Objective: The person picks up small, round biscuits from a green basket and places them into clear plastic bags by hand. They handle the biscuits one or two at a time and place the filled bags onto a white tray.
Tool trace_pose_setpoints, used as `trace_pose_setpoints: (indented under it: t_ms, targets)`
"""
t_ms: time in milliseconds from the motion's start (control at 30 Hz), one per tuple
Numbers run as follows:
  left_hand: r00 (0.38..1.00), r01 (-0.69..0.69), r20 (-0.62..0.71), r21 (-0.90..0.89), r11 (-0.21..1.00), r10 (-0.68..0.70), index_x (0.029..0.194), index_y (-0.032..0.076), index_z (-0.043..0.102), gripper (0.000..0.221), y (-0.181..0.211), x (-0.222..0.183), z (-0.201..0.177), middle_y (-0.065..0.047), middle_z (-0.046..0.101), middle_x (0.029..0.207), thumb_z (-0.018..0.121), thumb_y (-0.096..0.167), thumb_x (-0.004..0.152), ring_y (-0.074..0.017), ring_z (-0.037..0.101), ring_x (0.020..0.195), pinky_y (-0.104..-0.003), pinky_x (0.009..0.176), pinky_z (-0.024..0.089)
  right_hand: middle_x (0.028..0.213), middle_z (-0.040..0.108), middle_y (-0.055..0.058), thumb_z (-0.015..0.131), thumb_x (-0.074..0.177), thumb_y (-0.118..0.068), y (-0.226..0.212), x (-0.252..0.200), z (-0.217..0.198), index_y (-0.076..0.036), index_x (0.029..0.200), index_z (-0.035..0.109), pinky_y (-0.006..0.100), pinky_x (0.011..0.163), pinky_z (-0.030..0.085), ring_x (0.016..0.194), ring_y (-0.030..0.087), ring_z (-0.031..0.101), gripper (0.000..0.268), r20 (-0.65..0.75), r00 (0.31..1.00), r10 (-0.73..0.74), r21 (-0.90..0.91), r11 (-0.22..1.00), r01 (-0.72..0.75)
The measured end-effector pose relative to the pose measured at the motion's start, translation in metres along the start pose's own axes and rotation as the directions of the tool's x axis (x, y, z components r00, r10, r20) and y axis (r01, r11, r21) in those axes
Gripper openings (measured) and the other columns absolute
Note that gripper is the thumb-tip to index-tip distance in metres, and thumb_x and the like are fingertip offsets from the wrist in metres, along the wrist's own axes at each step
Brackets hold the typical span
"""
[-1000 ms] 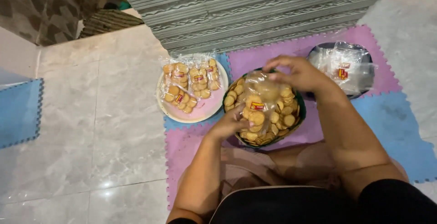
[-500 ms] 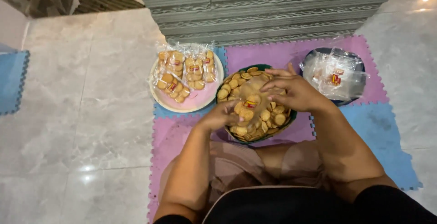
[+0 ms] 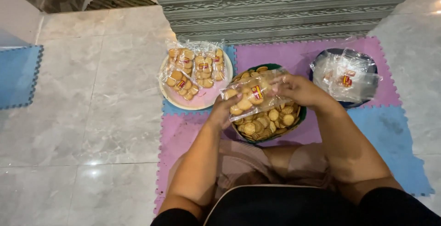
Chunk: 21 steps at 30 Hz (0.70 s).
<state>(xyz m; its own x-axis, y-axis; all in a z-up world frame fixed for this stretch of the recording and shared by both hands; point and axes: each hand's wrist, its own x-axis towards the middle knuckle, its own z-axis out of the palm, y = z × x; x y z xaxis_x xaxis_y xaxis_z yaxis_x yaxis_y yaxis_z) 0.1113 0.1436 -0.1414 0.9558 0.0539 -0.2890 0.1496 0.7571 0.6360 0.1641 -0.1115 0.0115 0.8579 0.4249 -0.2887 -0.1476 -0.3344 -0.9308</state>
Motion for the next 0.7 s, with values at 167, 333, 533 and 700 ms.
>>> trace_pose_setpoints:
  t_ms: [167,333,533,700]
  targets:
    - [1.000,-0.005,0.030,0.152,0.988,0.001,0.119,-0.004,0.067,0.052,0.007,-0.020,0.020,-0.020,0.074,0.104,0.089,0.004,0.073,-0.0304,0.075,0.089,-0.047,0.076,0.064,0.109,0.078,0.018,0.072,0.091,-0.014,0.033,0.017,-0.022,0.001,0.127,0.071,0.038,0.087,0.059,0.098,0.021,0.069,0.038,0.286,0.958,0.035,0.045,0.998,-0.050]
    - [0.996,0.080,0.020,0.203,0.976,-0.086,0.123,-0.001,0.066,0.056,-0.013,-0.003,-0.006,-0.019,0.073,0.108,0.091,0.008,0.073,-0.0297,0.074,0.092,-0.046,0.078,0.063,0.110,0.075,0.015,0.072,0.090,-0.005,0.042,0.020,-0.024,0.004,0.131,0.063,0.041,0.082,0.062,0.095,0.023,0.073,0.044,0.321,0.947,0.001,0.202,0.977,-0.070]
    - [0.993,0.101,0.035,0.215,0.971,-0.111,0.125,0.000,0.067,0.058,0.007,-0.027,0.030,-0.023,0.072,0.108,0.090,0.004,0.072,-0.0353,0.074,0.093,-0.052,0.075,0.063,0.103,0.074,0.015,0.079,0.085,-0.002,0.078,0.040,-0.021,0.007,0.121,0.071,0.042,0.081,0.062,0.092,0.024,0.072,0.038,0.304,0.952,0.022,0.196,0.977,-0.085]
    - [0.990,0.131,0.034,0.128,0.983,-0.136,0.126,0.001,0.065,0.056,0.023,-0.039,0.050,-0.023,0.072,0.112,0.088,0.006,0.076,-0.0377,0.074,0.094,-0.056,0.074,0.063,0.092,0.074,0.012,0.083,0.085,-0.008,0.046,0.019,-0.020,0.005,0.108,0.077,0.038,0.075,0.059,0.080,0.021,0.069,0.027,0.069,0.996,-0.064,0.178,0.983,0.051]
